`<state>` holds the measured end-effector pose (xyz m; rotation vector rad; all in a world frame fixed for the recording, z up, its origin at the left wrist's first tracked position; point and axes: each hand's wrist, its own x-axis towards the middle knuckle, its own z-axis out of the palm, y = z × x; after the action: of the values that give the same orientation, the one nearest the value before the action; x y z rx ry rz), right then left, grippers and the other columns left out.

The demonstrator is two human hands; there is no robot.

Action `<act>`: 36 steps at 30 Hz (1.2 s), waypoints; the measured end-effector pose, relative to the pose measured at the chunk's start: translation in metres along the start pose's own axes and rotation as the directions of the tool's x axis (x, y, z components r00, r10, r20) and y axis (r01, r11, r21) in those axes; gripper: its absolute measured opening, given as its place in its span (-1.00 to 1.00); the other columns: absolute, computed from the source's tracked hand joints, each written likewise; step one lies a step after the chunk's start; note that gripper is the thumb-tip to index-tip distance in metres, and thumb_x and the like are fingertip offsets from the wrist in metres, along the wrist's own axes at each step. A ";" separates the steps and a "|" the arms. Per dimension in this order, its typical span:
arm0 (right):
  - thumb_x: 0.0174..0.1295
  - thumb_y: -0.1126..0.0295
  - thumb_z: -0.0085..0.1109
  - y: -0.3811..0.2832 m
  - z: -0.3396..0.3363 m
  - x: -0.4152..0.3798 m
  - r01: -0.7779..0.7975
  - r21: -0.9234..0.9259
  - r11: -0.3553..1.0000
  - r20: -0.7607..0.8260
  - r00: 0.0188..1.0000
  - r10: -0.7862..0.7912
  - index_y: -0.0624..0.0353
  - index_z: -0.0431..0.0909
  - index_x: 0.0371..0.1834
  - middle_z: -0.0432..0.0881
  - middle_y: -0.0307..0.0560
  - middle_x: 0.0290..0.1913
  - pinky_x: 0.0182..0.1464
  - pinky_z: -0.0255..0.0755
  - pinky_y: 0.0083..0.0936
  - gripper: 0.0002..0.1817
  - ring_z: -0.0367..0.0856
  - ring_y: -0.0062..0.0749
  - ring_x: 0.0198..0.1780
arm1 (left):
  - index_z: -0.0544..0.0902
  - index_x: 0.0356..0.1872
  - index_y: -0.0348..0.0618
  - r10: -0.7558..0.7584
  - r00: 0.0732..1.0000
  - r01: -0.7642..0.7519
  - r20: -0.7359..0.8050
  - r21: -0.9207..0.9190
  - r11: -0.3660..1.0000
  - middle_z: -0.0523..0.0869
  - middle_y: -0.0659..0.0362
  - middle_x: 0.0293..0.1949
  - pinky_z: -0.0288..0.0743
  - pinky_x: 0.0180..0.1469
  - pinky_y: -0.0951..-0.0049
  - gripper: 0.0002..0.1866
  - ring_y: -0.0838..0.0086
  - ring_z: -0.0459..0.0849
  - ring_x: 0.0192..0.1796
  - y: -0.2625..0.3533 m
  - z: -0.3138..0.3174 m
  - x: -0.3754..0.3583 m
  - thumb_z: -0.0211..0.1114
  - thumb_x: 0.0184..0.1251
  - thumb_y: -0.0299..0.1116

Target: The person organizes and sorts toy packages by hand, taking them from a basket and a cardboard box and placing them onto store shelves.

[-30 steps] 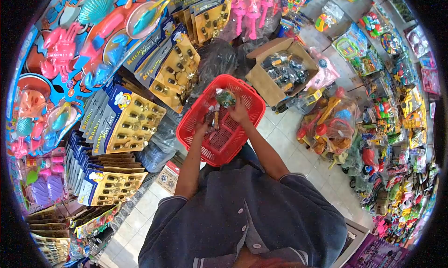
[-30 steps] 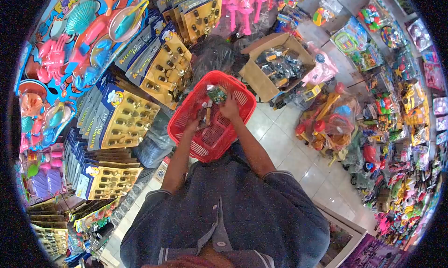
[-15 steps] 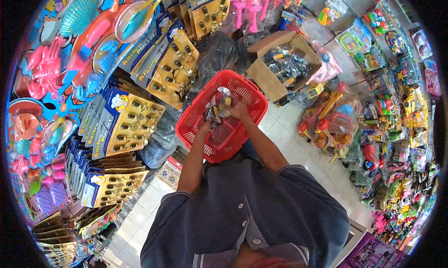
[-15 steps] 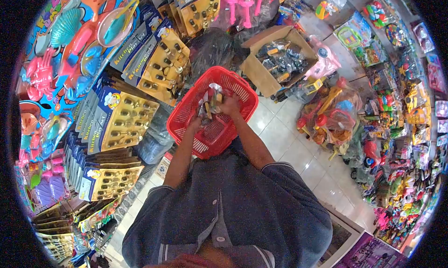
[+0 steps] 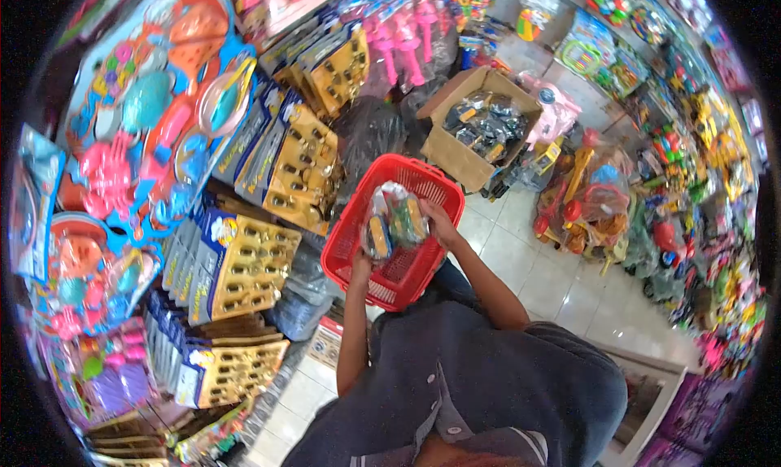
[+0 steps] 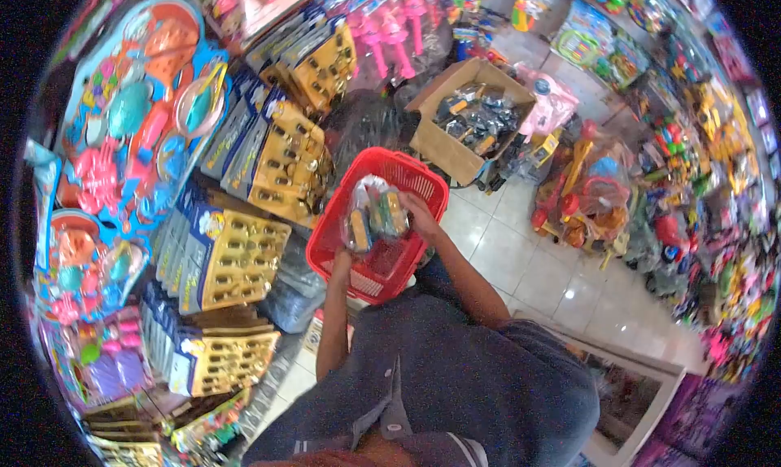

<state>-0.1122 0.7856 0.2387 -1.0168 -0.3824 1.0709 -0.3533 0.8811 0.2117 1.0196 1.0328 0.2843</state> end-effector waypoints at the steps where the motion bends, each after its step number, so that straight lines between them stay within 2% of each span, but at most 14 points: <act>1: 0.46 0.20 0.09 -0.005 0.003 -0.013 -0.013 0.116 0.993 -0.024 1.000 0.016 0.14 0.54 0.01 0.61 -0.18 0.00 0.02 0.54 -0.42 -0.73 0.60 -0.43 0.07 | 0.49 0.28 -0.19 0.023 1.000 -0.022 0.016 -0.079 0.997 0.68 0.05 0.09 0.63 0.04 0.35 -0.60 0.37 0.70 0.07 0.007 0.004 -0.012 -0.07 0.55 -0.29; 3: 0.47 0.27 0.10 -0.011 0.009 -0.043 -0.047 0.340 0.939 -0.059 0.996 0.071 0.17 0.53 0.12 0.59 -0.15 0.11 0.05 0.58 -0.41 -0.71 0.61 -0.41 0.08 | 0.37 0.40 -0.18 0.145 0.987 -0.143 0.061 -0.047 0.989 0.55 0.07 0.27 0.49 0.24 0.34 -0.54 0.37 0.57 0.26 0.020 0.018 -0.031 -0.08 0.53 -0.37; 7: 0.50 0.31 0.02 -0.019 0.012 -0.085 0.078 0.225 0.971 -0.047 0.997 -0.069 0.13 0.45 0.21 0.56 -0.11 0.18 0.21 0.55 -0.34 -0.70 0.57 -0.37 0.21 | 0.37 0.42 -0.18 0.209 0.978 -0.204 0.013 -0.171 0.964 0.53 0.17 0.31 0.35 0.34 0.34 -0.54 0.40 0.50 0.30 -0.017 0.015 -0.029 -0.14 0.60 -0.30; 8: 0.50 0.32 0.01 -0.019 0.005 -0.093 0.044 0.220 0.974 -0.057 0.998 -0.032 0.12 0.43 0.23 0.55 -0.10 0.20 0.22 0.55 -0.33 -0.70 0.56 -0.36 0.22 | 0.19 0.53 -0.19 0.199 0.965 -0.189 0.171 -0.075 0.979 0.32 0.07 0.48 0.15 0.49 0.35 -0.42 0.35 0.29 0.49 0.033 0.038 -0.067 -0.07 0.49 -0.48; 11: 0.55 0.18 -0.11 -0.040 0.006 -0.122 -0.111 0.167 0.980 -0.076 0.989 0.125 0.07 0.32 0.38 0.48 -0.06 0.32 0.34 0.45 -0.24 -0.58 0.53 -0.29 0.29 | 0.16 0.54 -0.24 0.114 0.958 -0.114 0.262 -0.014 0.993 0.27 0.05 0.51 0.08 0.52 0.37 -0.40 0.33 0.24 0.52 0.009 0.027 -0.058 -0.08 0.48 -0.49; 12: 0.56 0.14 -0.15 -0.044 0.005 -0.133 -0.186 0.199 0.962 -0.074 0.976 0.204 0.06 0.30 0.41 0.46 -0.05 0.35 0.37 0.41 -0.22 -0.55 0.51 -0.28 0.31 | 0.24 0.51 -0.21 0.178 0.951 -0.195 0.252 0.046 0.980 0.33 0.10 0.47 0.15 0.47 0.32 -0.46 0.36 0.28 0.48 0.014 0.031 -0.067 0.00 0.57 -0.33; 14: 0.58 0.03 -0.29 -0.039 -0.009 -0.149 -0.333 0.213 0.918 -0.024 0.938 0.346 0.07 0.23 0.50 0.40 -0.04 0.43 0.47 0.26 -0.19 -0.44 0.44 -0.25 0.39 | 0.26 0.48 -0.24 0.179 0.941 -0.213 0.286 0.089 0.973 0.37 0.08 0.43 0.17 0.45 0.34 -0.48 0.35 0.32 0.45 0.025 0.047 -0.079 -0.02 0.56 -0.37; 17: 0.58 0.04 -0.26 -0.047 -0.030 -0.166 -0.337 0.150 0.929 0.108 0.940 0.323 0.12 0.23 0.49 0.41 -0.06 0.42 0.46 0.28 -0.20 -0.44 0.42 -0.28 0.40 | 0.28 0.44 -0.29 0.185 0.929 -0.253 0.320 0.183 0.950 0.42 0.05 0.37 0.22 0.42 0.36 -0.51 0.35 0.38 0.40 0.046 0.060 -0.095 -0.05 0.54 -0.42; 20: 0.56 0.08 -0.18 -0.054 -0.044 -0.166 -0.305 0.200 0.931 0.030 0.952 0.305 0.13 0.23 0.49 0.42 -0.10 0.41 0.44 0.32 -0.20 -0.45 0.45 -0.31 0.38 | 0.36 0.33 -0.31 0.269 0.902 -0.364 0.337 0.261 0.894 0.52 0.08 0.22 0.33 0.31 0.40 -0.60 0.40 0.48 0.26 0.056 0.076 -0.093 -0.03 0.55 -0.41; 22: 0.54 0.09 -0.12 -0.071 -0.056 -0.165 -0.249 0.193 0.949 0.032 0.968 0.247 0.13 0.22 0.50 0.42 -0.13 0.40 0.42 0.34 -0.25 -0.43 0.46 -0.36 0.36 | 0.37 0.33 -0.30 0.244 0.909 -0.316 0.339 0.178 0.932 0.52 0.09 0.23 0.33 0.33 0.40 -0.60 0.39 0.48 0.28 0.043 0.089 -0.083 -0.02 0.56 -0.38; 25: 0.53 0.06 -0.11 -0.091 -0.090 -0.172 -0.220 -0.025 0.975 -0.019 0.975 0.219 0.13 0.22 0.52 0.43 -0.15 0.39 0.38 0.39 -0.29 -0.41 0.47 -0.39 0.34 | 0.40 0.32 -0.27 0.333 0.900 -0.371 0.281 0.095 0.924 0.52 0.11 0.22 0.33 0.34 0.39 -0.58 0.39 0.49 0.27 0.066 0.155 -0.104 0.03 0.55 -0.32; 28: 0.49 0.09 -0.04 -0.122 -0.121 -0.190 -0.137 0.182 0.974 -0.091 0.984 0.156 0.20 0.30 0.44 0.53 -0.10 0.30 0.29 0.47 -0.34 -0.43 0.56 -0.36 0.25 | 0.39 0.33 -0.28 0.346 0.871 -0.362 0.348 -0.021 0.932 0.52 0.10 0.23 0.35 0.34 0.36 -0.56 0.37 0.48 0.30 0.061 0.202 -0.098 0.00 0.51 -0.35; 31: 0.50 0.07 -0.03 -0.135 -0.172 -0.213 -0.032 0.309 0.951 -0.169 0.982 0.088 0.22 0.35 0.38 0.56 -0.04 0.27 0.28 0.50 -0.37 -0.45 0.59 -0.35 0.23 | 0.41 0.30 -0.30 0.396 0.816 -0.528 0.422 0.262 0.808 0.53 0.08 0.24 0.31 0.36 0.37 -0.58 0.37 0.47 0.30 0.057 0.250 -0.090 0.00 0.50 -0.37; 36: 0.54 0.14 -0.10 -0.172 -0.248 -0.257 0.059 0.394 0.917 -0.341 0.936 0.086 0.17 0.26 0.47 0.49 -0.04 0.35 0.31 0.48 -0.32 -0.47 0.57 -0.32 0.27 | 0.37 0.35 -0.28 0.255 0.771 -0.404 0.584 0.139 0.904 0.51 0.06 0.28 0.17 0.43 0.40 -0.54 0.35 0.41 0.37 0.053 0.354 -0.087 0.07 0.50 -0.36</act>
<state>0.0336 0.4225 0.3045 -0.8191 0.1367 0.9057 -0.0970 0.6550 0.3488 1.4231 0.3501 0.1236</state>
